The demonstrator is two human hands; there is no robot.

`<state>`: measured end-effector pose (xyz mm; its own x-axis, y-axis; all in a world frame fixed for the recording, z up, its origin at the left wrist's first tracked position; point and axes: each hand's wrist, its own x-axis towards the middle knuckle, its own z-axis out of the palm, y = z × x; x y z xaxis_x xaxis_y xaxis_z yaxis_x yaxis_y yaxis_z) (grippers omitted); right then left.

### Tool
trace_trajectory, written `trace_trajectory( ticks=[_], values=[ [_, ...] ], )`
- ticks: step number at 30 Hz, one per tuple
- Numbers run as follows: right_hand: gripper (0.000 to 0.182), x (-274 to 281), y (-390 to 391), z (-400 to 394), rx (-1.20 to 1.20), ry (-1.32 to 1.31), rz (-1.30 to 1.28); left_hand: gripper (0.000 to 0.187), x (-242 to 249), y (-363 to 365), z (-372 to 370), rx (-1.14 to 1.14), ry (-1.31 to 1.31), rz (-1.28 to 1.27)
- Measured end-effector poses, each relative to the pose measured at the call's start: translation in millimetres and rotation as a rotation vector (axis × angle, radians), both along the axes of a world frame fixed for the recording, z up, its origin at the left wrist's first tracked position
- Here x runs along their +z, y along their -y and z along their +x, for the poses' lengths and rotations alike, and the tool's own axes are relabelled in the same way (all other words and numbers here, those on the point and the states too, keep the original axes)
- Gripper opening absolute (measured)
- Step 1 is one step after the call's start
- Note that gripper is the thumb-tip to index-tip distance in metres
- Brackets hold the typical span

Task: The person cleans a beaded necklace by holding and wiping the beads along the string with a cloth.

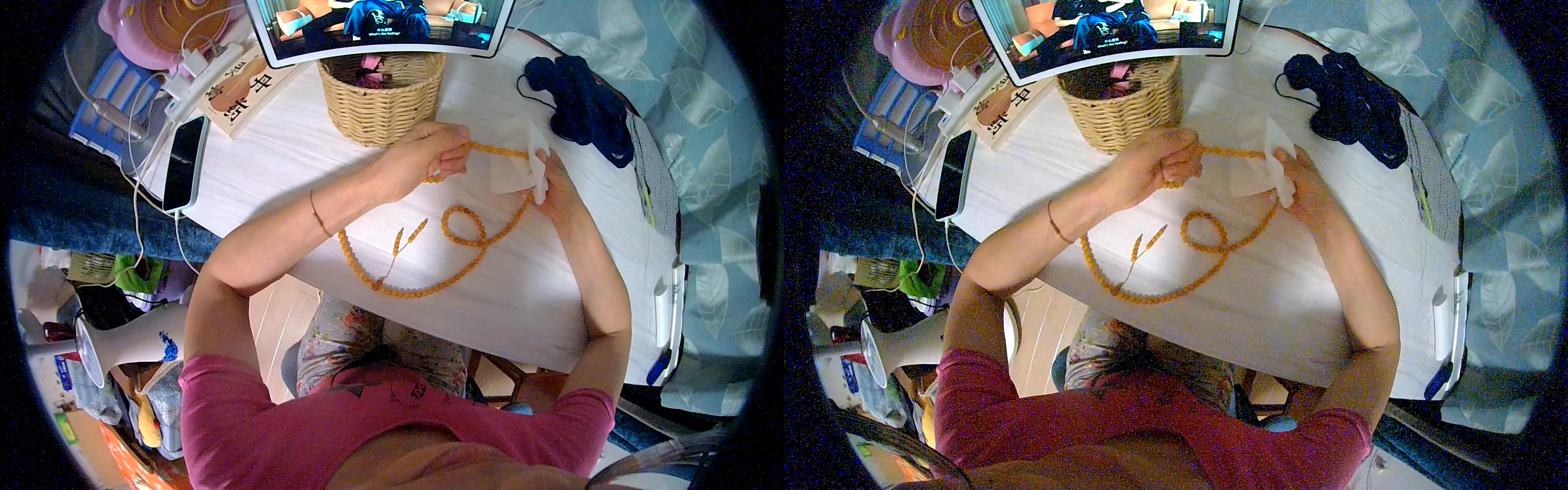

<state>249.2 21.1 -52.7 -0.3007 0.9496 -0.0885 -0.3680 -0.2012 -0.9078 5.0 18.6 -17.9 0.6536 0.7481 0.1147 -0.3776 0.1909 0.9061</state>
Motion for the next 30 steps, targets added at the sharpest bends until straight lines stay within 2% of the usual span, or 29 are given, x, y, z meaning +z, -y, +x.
trace_trajectory(
  ticks=[5,9,11,14,17,20,30],
  values=[
    [0.045,15,2,-6,0.06,0.069,-0.043,0.015,8,7,4,0.083,0.001,-0.004],
    [0.041,7,-1,-4,0.059,0.047,0.032,0.009,4,4,2,-0.013,0.057,0.05],
    [0.042,21,6,-15,0.028,0.083,-0.004,0.008,6,4,2,-0.014,0.058,0.009],
    [0.042,7,-1,-3,0.066,0.044,0.041,0.009,1,1,1,-0.037,0.095,-0.015],
    [0.041,8,0,-3,0.066,0.048,0.025,0.015,3,3,2,-0.07,0.234,-0.153],
    [0.041,4,-1,-1,0.045,0.048,0.017,0.02,2,1,2,-0.002,0.074,-0.055],
    [0.041,0,-4,2,0.099,0.001,0.053,0.013,6,4,1,-0.018,0.106,0.002]
  ],
)
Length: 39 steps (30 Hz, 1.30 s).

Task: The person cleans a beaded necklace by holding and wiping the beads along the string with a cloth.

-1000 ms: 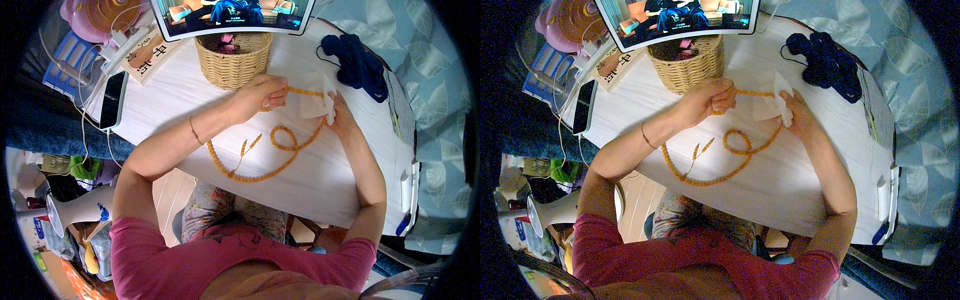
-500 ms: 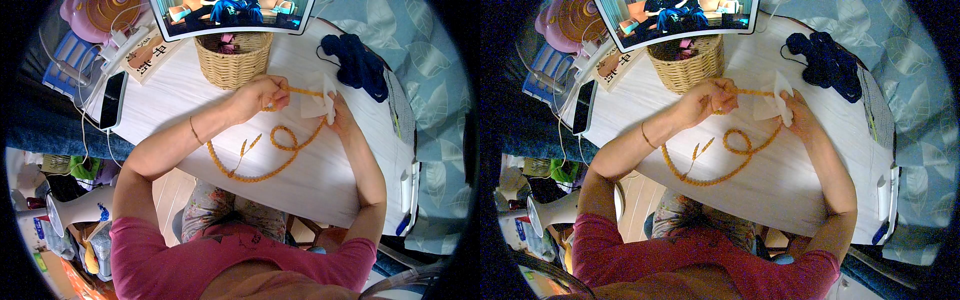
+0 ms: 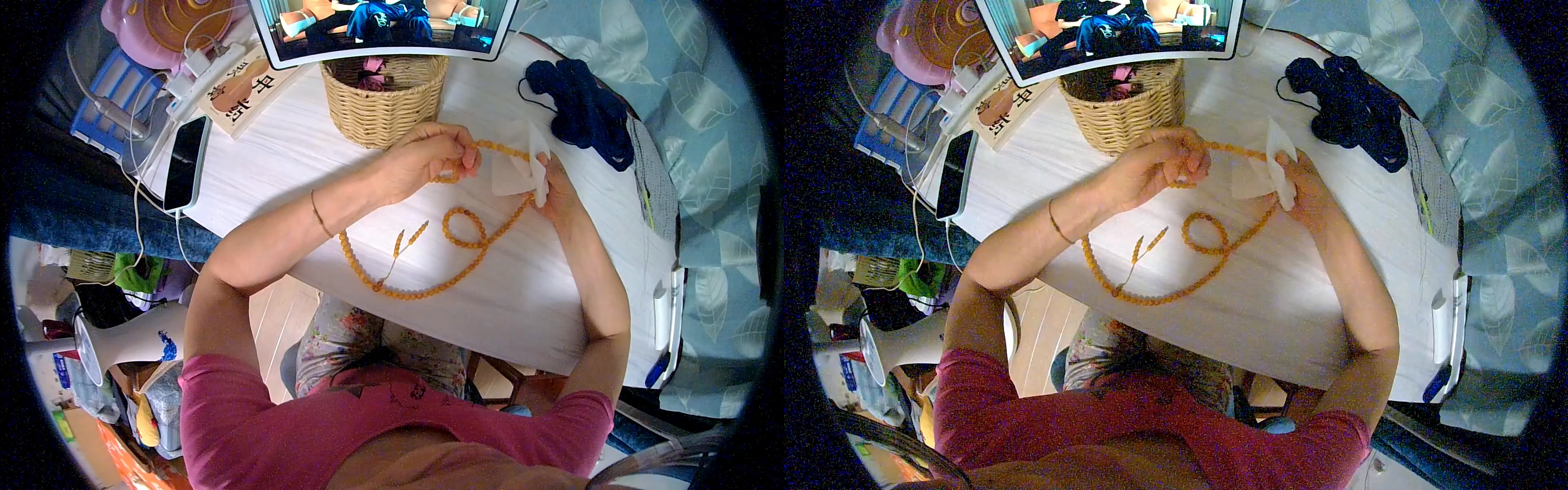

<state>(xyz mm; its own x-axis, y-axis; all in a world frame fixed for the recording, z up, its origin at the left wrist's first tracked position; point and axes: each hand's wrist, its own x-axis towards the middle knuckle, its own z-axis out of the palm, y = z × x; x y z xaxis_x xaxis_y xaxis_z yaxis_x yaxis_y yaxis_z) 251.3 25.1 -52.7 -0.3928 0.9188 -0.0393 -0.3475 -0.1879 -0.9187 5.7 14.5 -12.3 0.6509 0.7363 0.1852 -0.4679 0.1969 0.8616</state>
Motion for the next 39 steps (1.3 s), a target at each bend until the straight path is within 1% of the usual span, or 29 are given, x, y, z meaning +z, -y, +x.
trace_trajectory(
  ticks=[2,5,8,11,14,17,20,23,26,29,32,35,36,37,39],
  values=[
    [0.04,-2,-1,2,-0.011,0.01,-0.003,0.012,-3,-2,0,-0.017,0.012,0.029],
    [0.04,-5,-2,3,-0.006,-0.036,-0.005,0.014,-12,-8,-1,-0.132,0.196,-0.127],
    [0.039,-6,-2,4,-0.027,-0.022,-0.019,0.017,-9,-5,0,-0.02,0.028,-0.062],
    [0.046,10,4,-6,-0.006,-0.001,-0.066,0.019,-6,-3,-1,0.002,-0.04,-0.016],
    [0.047,11,4,-4,0.004,0.025,-0.097,0.018,-4,-3,0,-0.008,0.034,0.03],
    [0.047,13,6,-8,-0.002,-0.021,-0.097,0.016,2,3,2,0.068,0.003,-0.031],
    [0.034,-3,1,1,-0.02,-0.074,-0.051,0.016,1,2,2,0.041,-0.013,0.014],
    [0.034,-7,-4,7,0.072,-0.071,-0.039,0.015,-2,-3,0,-0.051,-0.002,-0.044],
    [0.036,-9,-5,11,0.113,-0.095,-0.039,0.017,-6,-3,0,-0.096,0.198,-0.309],
    [0.04,-3,-1,2,0.04,-0.06,-0.012,0.019,-10,-6,-2,-0.077,0.112,-0.147],
    [0.045,2,2,-3,0.012,-0.048,-0.041,0.019,-10,-5,0,-0.026,0.08,-0.097],
    [0.047,7,3,-6,0.011,-0.065,-0.097,0.017,2,3,2,0.046,0.004,-0.025],
    [0.047,-11,-4,3,-0.037,-0.18,-0.19,0.017,1,2,1,0.029,0.003,-0.003],
    [0.047,-43,-17,19,-0.085,-0.295,-0.283,0.017,-1,0,1,0.012,0.001,0.018],
    [0.046,-44,-18,21,-0.072,-0.28,-0.252,0.016,-5,-3,-1,-0.028,0.011,0.014]
  ],
)
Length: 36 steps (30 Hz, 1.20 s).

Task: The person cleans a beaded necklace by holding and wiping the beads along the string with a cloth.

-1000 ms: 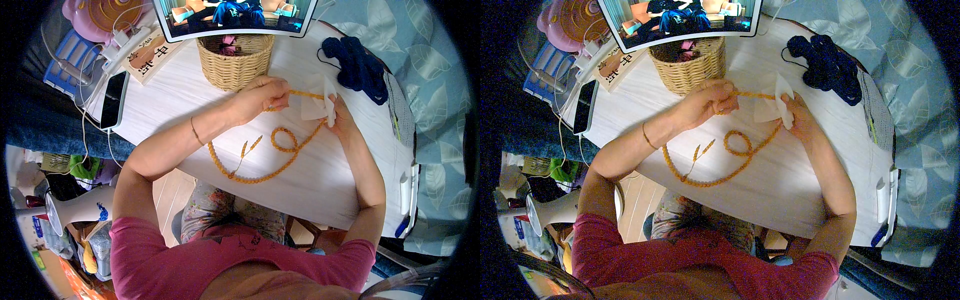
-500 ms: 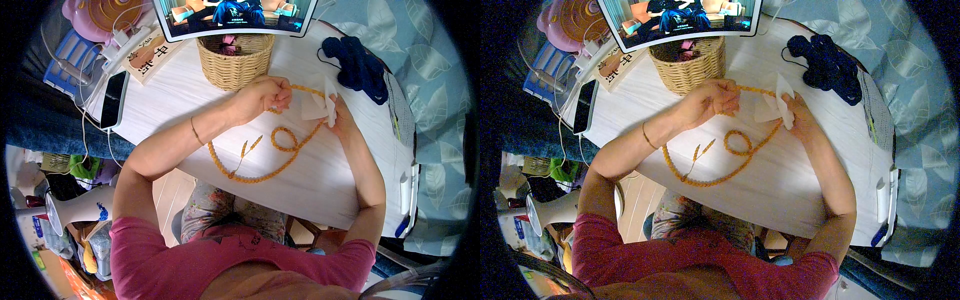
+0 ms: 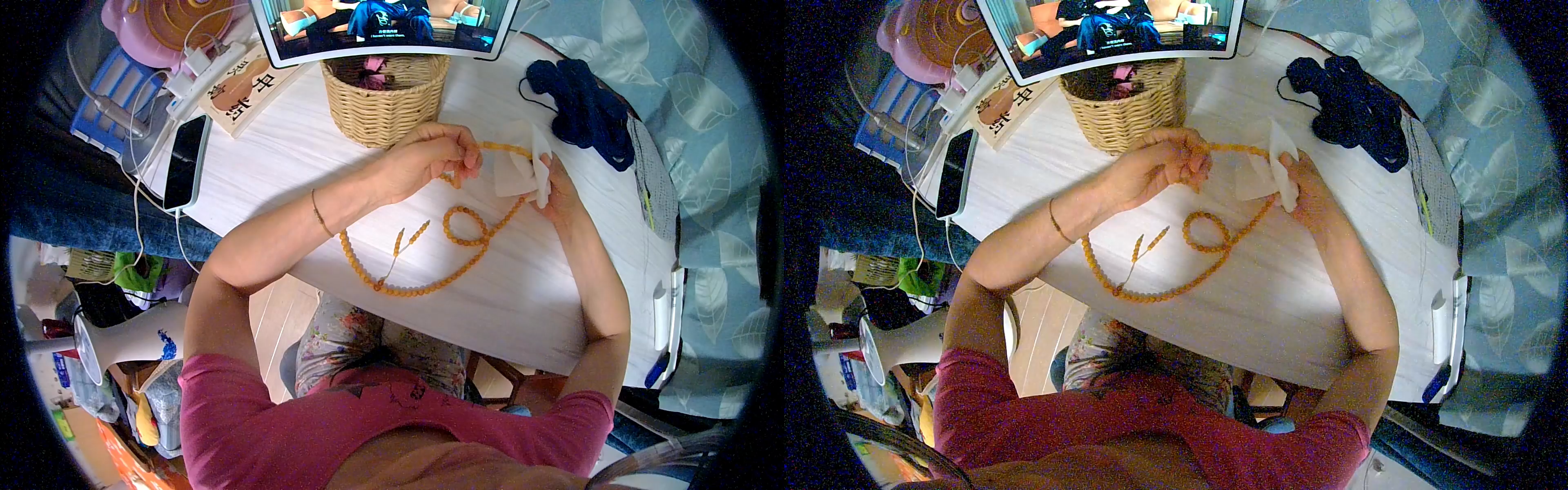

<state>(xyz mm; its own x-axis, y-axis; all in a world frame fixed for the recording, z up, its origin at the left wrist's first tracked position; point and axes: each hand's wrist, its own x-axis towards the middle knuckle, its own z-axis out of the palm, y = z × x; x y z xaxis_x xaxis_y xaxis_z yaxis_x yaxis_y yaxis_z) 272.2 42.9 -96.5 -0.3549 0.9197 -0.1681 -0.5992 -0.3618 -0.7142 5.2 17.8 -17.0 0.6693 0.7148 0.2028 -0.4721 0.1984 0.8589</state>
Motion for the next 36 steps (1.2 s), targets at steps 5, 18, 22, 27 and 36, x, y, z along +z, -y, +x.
trace_trajectory(
  ticks=[5,18,22,27,36],
  values=[
    [0.046,38,16,-15,0.091,0.248,0.195,0.017,2,2,1,0.026,0.099,-0.292],
    [0.046,44,19,-19,0.106,0.236,0.151,0.013,1,1,0,0.027,0.038,-0.079],
    [0.048,47,20,-23,0.045,0.298,0.119,0.014,0,1,-1,0.027,0.054,-0.068],
    [0.048,43,17,-22,0.049,0.28,0.113,0.015,1,-1,0,0.057,0.099,-0.134],
    [0.051,-44,-23,37,-0.03,-0.064,-0.189,0.011,0,-3,0,-0.06,0.175,-0.202]
  ],
)
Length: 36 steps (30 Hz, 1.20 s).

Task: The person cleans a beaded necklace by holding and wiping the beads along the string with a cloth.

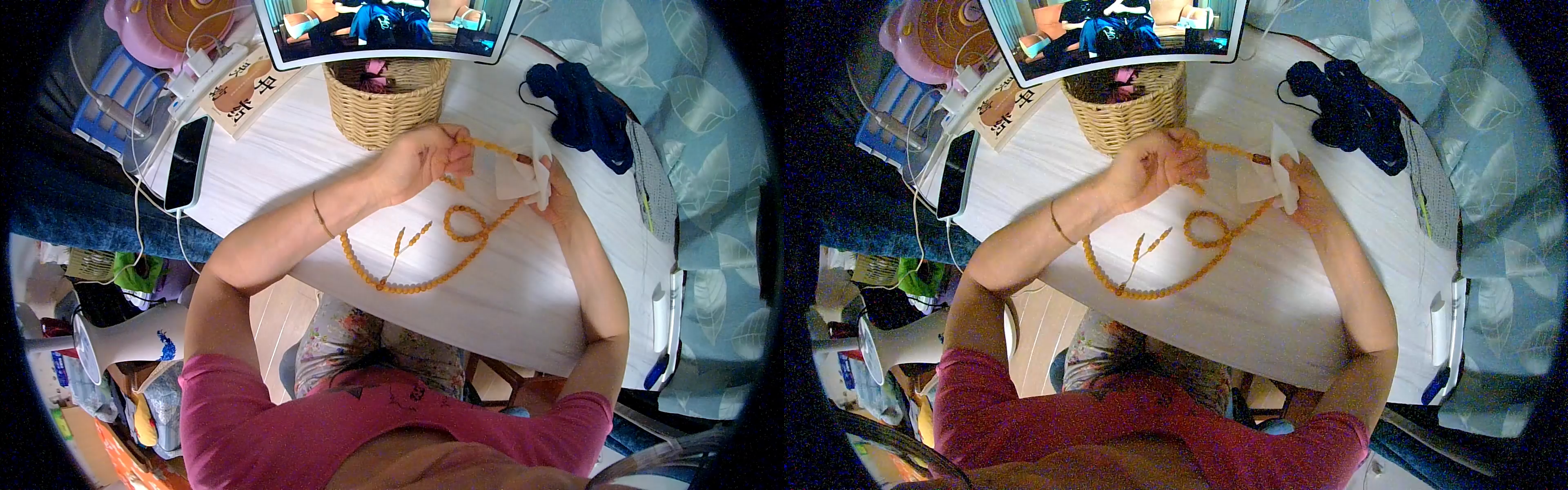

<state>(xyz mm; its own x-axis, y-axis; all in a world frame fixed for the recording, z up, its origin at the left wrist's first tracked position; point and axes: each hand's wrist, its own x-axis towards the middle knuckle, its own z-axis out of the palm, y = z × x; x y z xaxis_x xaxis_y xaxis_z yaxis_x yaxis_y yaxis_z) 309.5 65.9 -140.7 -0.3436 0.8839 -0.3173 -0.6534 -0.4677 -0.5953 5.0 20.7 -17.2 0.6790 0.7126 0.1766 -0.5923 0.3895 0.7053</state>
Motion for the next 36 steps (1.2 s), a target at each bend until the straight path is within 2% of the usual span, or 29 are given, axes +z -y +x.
trace_trajectory(
  ticks=[2,4,6,11,14,17,19,21,23,26,29,32,36],
  values=[
    [0.05,39,17,-24,0.074,0.12,0.136,0.013,1,1,-1,-0.033,0.078,-0.11],
    [0.049,79,34,-48,0.148,0.241,0.273,0.012,-3,-2,-1,-0.004,0.011,-0.028],
    [0.049,86,39,-54,0.172,0.29,0.33,0.011,-3,-2,-1,0.031,-0.031,0.03],
    [0.053,83,37,-52,0.182,0.227,0.28,0.008,3,4,1,0.113,-0.096,0.08],
    [0.055,97,46,-66,0.104,0.299,0.292,0.011,-3,0,0,0.08,-0.092,0.115],
    [0.055,87,41,-60,0.071,0.391,0.314,0.01,-1,1,1,0.06,0.063,-0.141],
    [0.053,101,46,-65,0.199,0.2,0.432,0.01,-10,-4,-1,0.043,0.054,-0.051],
    [0.05,99,44,-62,0.2,0.187,0.409,0.012,-12,-5,-1,0.044,0.031,0.004],
    [0.046,81,35,-48,0.074,0.353,0.244,0.014,-8,-3,0,0.062,-0.008,0.025],
    [0.043,101,44,-69,0.053,0.099,0.261,0.016,-1,1,1,0.112,-0.073,0.098],
    [0.042,96,39,-67,0.082,0.125,0.264,0.017,-3,0,0,0.081,-0.081,0.137],
    [0.043,96,42,-68,0.017,0.178,0.218,0.016,-1,1,2,0.106,-0.024,-0.049],
    [0.044,82,38,-58,-0.003,0.223,0.193,0.02,-3,-1,2,0.106,-0.06,0.03]
  ],
)
